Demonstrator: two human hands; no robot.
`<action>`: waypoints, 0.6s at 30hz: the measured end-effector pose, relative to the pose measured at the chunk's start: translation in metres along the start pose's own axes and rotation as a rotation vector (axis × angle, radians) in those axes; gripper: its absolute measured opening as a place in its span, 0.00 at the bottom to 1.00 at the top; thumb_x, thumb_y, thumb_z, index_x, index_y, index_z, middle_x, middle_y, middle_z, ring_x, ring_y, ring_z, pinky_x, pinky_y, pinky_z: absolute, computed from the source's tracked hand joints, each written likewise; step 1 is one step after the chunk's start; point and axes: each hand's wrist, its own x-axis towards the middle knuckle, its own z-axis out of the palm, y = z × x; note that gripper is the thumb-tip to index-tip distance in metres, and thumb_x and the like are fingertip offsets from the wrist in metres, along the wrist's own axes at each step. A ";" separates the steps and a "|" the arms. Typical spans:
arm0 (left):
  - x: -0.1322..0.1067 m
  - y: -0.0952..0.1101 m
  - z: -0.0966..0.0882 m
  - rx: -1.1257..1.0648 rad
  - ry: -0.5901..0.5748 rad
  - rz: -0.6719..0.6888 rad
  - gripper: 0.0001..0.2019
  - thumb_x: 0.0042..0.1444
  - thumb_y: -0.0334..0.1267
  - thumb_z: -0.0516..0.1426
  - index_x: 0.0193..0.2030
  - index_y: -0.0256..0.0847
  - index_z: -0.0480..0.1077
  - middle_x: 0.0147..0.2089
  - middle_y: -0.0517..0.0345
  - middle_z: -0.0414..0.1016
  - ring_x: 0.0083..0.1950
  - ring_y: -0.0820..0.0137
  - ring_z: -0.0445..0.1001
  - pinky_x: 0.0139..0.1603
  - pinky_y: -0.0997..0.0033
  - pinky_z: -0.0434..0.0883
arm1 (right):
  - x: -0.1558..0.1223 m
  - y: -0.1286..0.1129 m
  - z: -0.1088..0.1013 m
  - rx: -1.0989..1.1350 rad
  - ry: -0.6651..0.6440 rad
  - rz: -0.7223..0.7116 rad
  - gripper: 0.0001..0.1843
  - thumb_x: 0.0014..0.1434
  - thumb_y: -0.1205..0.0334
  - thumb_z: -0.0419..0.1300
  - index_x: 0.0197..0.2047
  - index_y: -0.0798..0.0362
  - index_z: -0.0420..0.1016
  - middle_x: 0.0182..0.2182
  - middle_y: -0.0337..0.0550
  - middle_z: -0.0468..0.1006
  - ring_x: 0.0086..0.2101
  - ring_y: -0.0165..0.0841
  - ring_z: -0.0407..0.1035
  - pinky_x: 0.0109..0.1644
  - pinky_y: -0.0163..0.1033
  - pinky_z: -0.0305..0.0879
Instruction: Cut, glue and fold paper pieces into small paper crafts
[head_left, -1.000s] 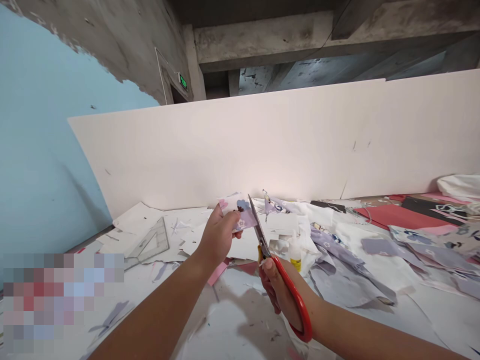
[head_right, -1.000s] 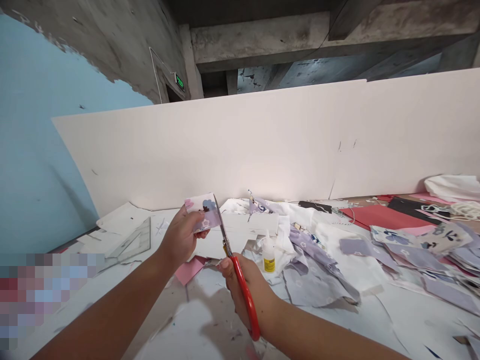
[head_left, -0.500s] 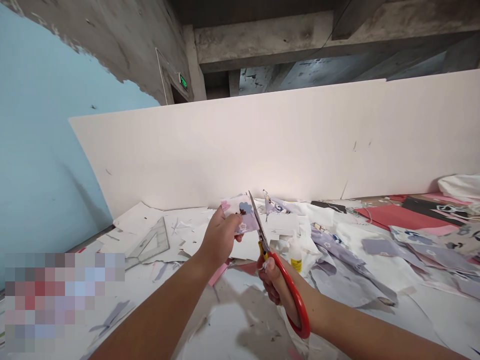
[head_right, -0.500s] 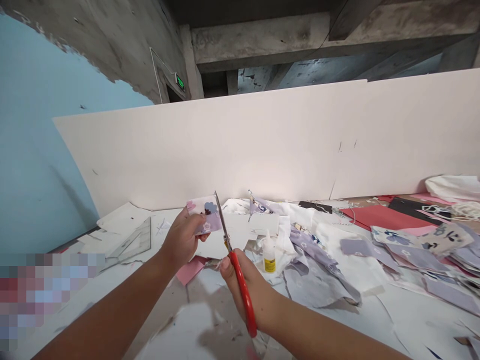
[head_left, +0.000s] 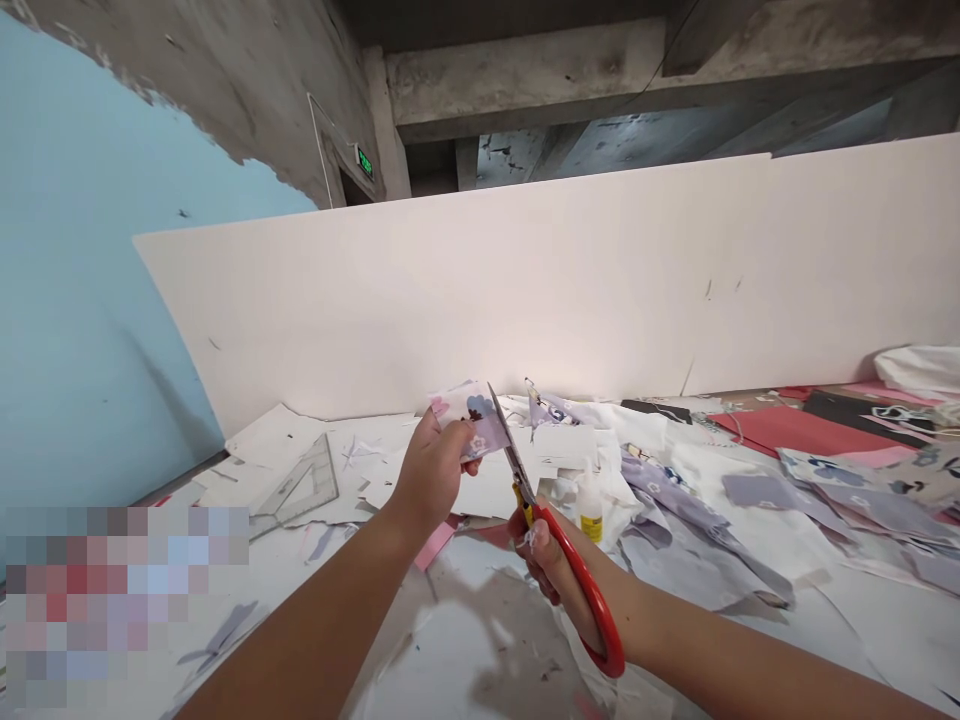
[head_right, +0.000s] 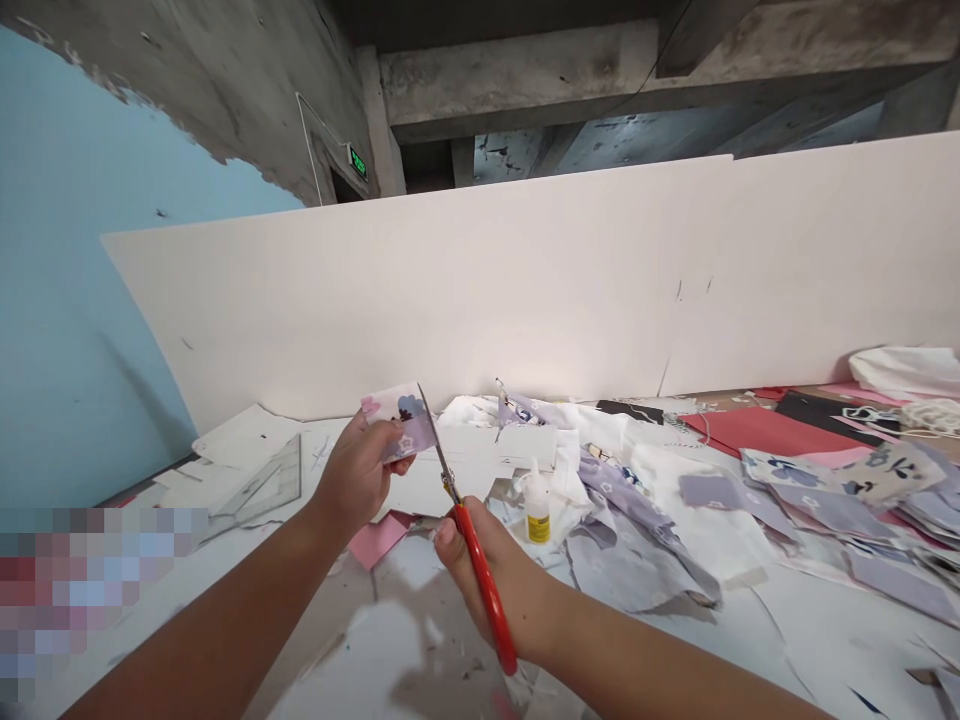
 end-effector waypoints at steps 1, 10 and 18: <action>-0.001 0.000 0.000 0.014 -0.004 -0.006 0.04 0.47 0.34 0.50 0.24 0.42 0.57 0.16 0.68 0.61 0.19 0.77 0.59 0.21 0.75 0.59 | 0.000 0.001 0.000 0.011 0.011 0.007 0.23 0.61 0.39 0.35 0.31 0.50 0.54 0.26 0.34 0.55 0.25 0.29 0.52 0.31 0.38 0.56; -0.012 0.013 0.008 0.227 -0.067 -0.033 0.07 0.48 0.33 0.47 0.20 0.41 0.57 0.16 0.66 0.59 0.21 0.77 0.59 0.24 0.76 0.60 | 0.004 0.004 0.004 0.048 0.069 0.044 0.26 0.60 0.38 0.33 0.25 0.49 0.50 0.19 0.31 0.52 0.21 0.27 0.49 0.24 0.34 0.54; -0.012 0.009 0.007 0.229 -0.085 -0.042 0.09 0.48 0.33 0.47 0.19 0.41 0.56 0.16 0.65 0.59 0.21 0.76 0.60 0.25 0.76 0.61 | 0.007 0.001 0.005 0.045 0.102 0.133 0.29 0.54 0.31 0.34 0.23 0.49 0.48 0.16 0.28 0.46 0.17 0.25 0.42 0.17 0.32 0.44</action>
